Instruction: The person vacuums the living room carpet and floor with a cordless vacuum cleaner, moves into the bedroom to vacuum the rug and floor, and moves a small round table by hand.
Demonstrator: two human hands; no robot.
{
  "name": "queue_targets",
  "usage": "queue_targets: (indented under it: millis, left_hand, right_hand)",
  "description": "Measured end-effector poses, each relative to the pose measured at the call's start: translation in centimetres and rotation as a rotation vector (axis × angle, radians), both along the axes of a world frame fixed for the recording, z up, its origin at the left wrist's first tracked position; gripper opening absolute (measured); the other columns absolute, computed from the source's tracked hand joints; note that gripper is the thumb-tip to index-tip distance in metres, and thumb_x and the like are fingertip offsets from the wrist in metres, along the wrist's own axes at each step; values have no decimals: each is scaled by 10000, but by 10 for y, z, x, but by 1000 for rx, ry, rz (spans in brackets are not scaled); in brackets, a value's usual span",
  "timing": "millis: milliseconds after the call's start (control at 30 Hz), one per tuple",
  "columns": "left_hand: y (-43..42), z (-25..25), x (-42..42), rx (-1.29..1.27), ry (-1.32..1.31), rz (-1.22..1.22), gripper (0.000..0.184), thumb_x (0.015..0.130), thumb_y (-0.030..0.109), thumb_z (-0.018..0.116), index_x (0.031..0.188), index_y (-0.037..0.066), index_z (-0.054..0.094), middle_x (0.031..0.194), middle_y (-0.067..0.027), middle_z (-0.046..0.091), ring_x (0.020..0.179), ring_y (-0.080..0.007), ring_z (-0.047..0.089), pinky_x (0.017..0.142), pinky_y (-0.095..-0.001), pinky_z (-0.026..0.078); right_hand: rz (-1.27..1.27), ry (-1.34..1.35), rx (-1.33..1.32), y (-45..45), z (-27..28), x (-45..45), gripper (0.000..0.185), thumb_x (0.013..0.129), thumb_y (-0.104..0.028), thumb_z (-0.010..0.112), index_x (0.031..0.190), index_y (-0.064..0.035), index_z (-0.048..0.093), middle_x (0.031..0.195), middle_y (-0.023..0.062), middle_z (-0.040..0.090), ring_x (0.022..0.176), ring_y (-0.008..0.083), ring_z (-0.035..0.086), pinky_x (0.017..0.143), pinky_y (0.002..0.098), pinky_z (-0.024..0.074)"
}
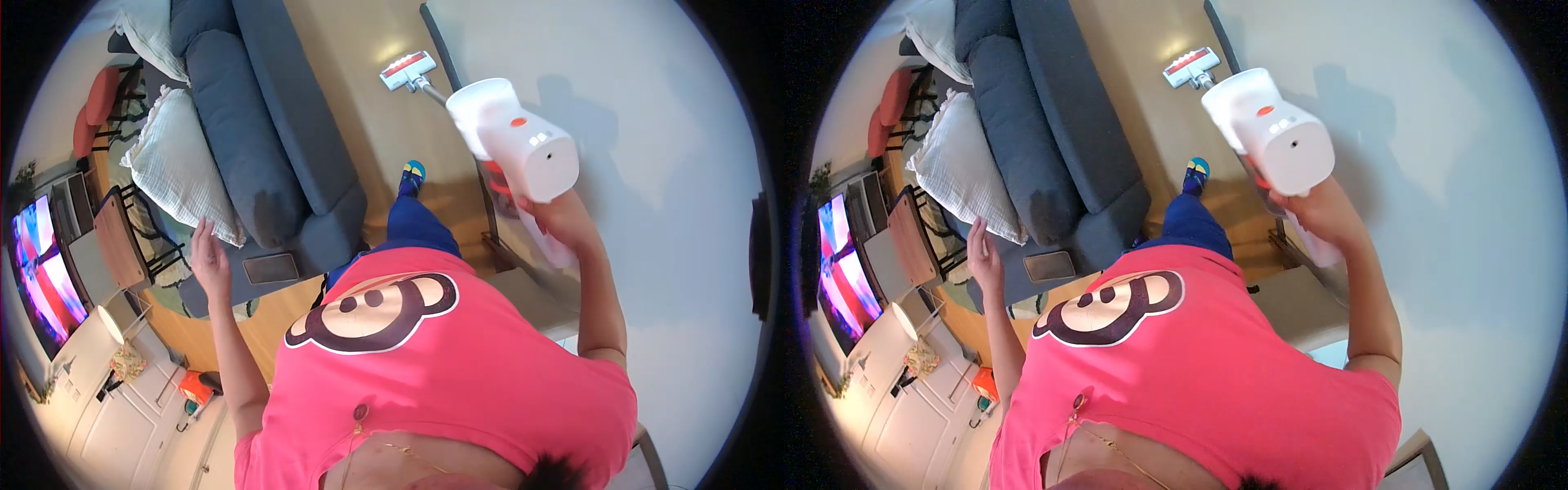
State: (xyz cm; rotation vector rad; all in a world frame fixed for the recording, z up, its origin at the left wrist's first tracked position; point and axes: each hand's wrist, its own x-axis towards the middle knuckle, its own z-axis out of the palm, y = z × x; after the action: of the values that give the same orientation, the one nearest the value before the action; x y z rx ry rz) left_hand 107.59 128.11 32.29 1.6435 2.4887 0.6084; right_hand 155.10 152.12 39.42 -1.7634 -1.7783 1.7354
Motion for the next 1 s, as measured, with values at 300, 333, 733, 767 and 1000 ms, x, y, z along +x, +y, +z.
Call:
queue_targets:
  millis: [300,333,733,767,1000]
  left_hand:
    - [105,-62,90,-115,-253,-238,262,806,5,520,1050,65,593,1139,-125,570,1001,-285,574,815,-346,481]
    - [120,-79,107,-123,-272,-339,262,794,25,521,1042,70,592,1124,-122,574,990,-287,573,813,-355,483]
    - [165,-238,246,-740,-657,-152,471,782,154,469,1238,46,418,995,-268,581,925,-403,569,826,-469,441]
    - [163,-241,238,-753,-643,-140,484,792,181,476,1246,26,412,1067,-268,557,983,-400,547,865,-453,427]
    - [144,-215,164,-466,-589,-66,420,813,179,487,1201,17,465,1141,-225,538,1064,-367,512,918,-420,402]
  right_hand:
    - [269,-15,-105,4,49,71,507,734,-83,687,1196,-19,488,1193,106,532,1064,207,509,904,342,400]
    - [286,-28,-132,6,49,79,503,738,-79,684,1198,-20,489,1198,108,528,1065,206,509,904,345,400]
    - [-52,363,-413,39,49,0,472,758,-61,666,1198,-27,498,1107,97,577,984,170,553,795,323,461]
    - [-95,313,-495,43,54,-10,461,763,-63,663,1194,-29,502,1071,88,592,945,158,565,757,309,472]
    - [36,-75,-285,26,29,5,385,783,-127,651,1123,-8,517,885,72,594,606,123,545,473,268,441]
